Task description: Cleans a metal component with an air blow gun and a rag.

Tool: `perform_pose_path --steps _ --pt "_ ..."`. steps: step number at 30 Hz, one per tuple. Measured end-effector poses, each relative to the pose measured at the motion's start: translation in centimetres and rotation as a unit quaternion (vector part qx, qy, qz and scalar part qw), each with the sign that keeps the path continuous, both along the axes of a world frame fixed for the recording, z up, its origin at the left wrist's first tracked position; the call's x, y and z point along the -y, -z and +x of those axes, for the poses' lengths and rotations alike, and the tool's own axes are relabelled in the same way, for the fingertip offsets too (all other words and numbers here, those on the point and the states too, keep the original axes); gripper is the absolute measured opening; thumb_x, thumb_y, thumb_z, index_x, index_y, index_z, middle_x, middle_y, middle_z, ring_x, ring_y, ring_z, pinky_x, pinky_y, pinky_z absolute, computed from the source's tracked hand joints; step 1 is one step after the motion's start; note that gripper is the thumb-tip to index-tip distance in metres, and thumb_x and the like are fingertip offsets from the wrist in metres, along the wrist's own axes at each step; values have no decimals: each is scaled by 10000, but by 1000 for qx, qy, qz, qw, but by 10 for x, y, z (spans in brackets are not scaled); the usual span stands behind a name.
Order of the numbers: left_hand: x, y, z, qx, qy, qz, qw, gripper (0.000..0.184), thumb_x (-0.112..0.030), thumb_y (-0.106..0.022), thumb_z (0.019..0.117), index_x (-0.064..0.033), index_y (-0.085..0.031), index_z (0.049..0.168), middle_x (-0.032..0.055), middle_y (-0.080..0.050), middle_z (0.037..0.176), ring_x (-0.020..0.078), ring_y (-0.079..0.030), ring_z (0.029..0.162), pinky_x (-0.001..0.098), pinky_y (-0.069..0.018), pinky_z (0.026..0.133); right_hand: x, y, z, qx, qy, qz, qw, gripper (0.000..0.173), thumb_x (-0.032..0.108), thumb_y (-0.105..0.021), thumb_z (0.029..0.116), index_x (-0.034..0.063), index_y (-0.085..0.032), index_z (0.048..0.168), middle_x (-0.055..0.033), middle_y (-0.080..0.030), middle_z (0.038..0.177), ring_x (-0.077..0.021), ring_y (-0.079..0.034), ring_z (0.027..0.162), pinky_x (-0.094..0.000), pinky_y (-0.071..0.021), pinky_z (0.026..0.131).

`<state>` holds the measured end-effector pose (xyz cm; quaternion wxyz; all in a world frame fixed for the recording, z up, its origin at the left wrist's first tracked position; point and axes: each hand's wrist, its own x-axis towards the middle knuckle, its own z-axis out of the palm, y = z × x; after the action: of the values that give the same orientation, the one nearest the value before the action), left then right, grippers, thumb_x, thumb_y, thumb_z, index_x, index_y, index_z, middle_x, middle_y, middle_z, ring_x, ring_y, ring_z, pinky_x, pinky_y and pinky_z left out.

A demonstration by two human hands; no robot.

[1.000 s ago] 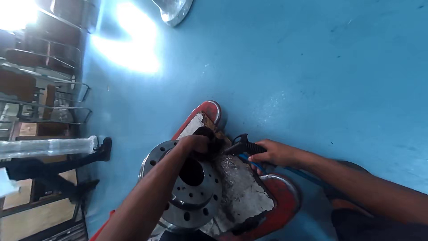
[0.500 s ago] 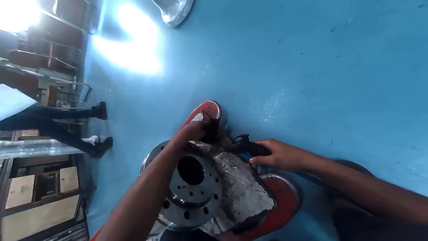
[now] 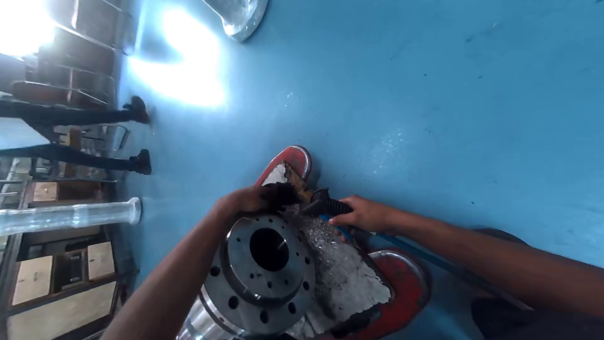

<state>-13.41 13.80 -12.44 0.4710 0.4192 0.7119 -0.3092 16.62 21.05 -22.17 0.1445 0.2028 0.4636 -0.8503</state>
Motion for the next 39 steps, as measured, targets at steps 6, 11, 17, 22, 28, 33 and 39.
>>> perform_pose_path --steps 6,11,17,22,28,33,39 --pt "-8 3 7 8 -11 -49 999 344 -145 -615 1023 -48 -622 1353 207 -640 1314 353 -600 1245 599 -437 1068 12 7 -3 3 6 21 1000 201 190 -606 1042 16 -609 1143 -90 -701 814 -149 -679 637 -275 -577 622" --pt "-7 3 4 31 -19 -25 999 301 -112 -609 1015 -53 -653 1306 181 -668 1253 319 -629 1178 574 -466 1027 7 4 4 -19 -17 104 994 203 192 -630 1028 36 -618 1159 -74 -700 817 -143 -686 667 -293 -587 673" --pt "-11 -8 -12 19 -88 67 994 233 -50 -578 1015 -16 -677 1222 178 -696 1142 287 -668 1053 529 -511 965 2 -1 9 -38 42 70 996 198 181 -622 1031 26 -634 1154 -88 -722 851 -167 -712 691 -300 -605 663" --pt "-9 -20 -23 -5 -150 116 982 242 -22 -535 1033 6 -651 1244 185 -683 1141 263 -664 1035 484 -518 961 6 -5 -10 -56 53 12 997 221 189 -600 1044 21 -612 1186 -105 -724 887 -177 -715 726 -301 -597 678" --pt "-12 -8 1 1 -57 -23 998 381 -116 -623 1013 -66 -606 1390 195 -631 1344 338 -601 1245 585 -438 1076 17 -3 -34 -57 39 -18 997 253 213 -586 1053 7 -592 1200 -111 -726 884 -173 -713 715 -290 -588 672" --pt "-11 -4 14 -1 -27 -89 996 383 -113 -650 994 -79 -612 1374 188 -653 1278 330 -631 1164 580 -478 1003 10 -6 -43 -67 16 18 997 240 202 -595 1048 5 -589 1184 -101 -707 847 -168 -697 680 -297 -588 662" --pt "-10 7 12 35 45 -97 994 278 -97 -662 978 -58 -681 1253 168 -690 1182 309 -652 1111 568 -489 982 9 -9 -45 -73 -11 111 991 257 229 -621 1037 18 -611 1181 -89 -684 815 -153 -663 637 -304 -577 642"
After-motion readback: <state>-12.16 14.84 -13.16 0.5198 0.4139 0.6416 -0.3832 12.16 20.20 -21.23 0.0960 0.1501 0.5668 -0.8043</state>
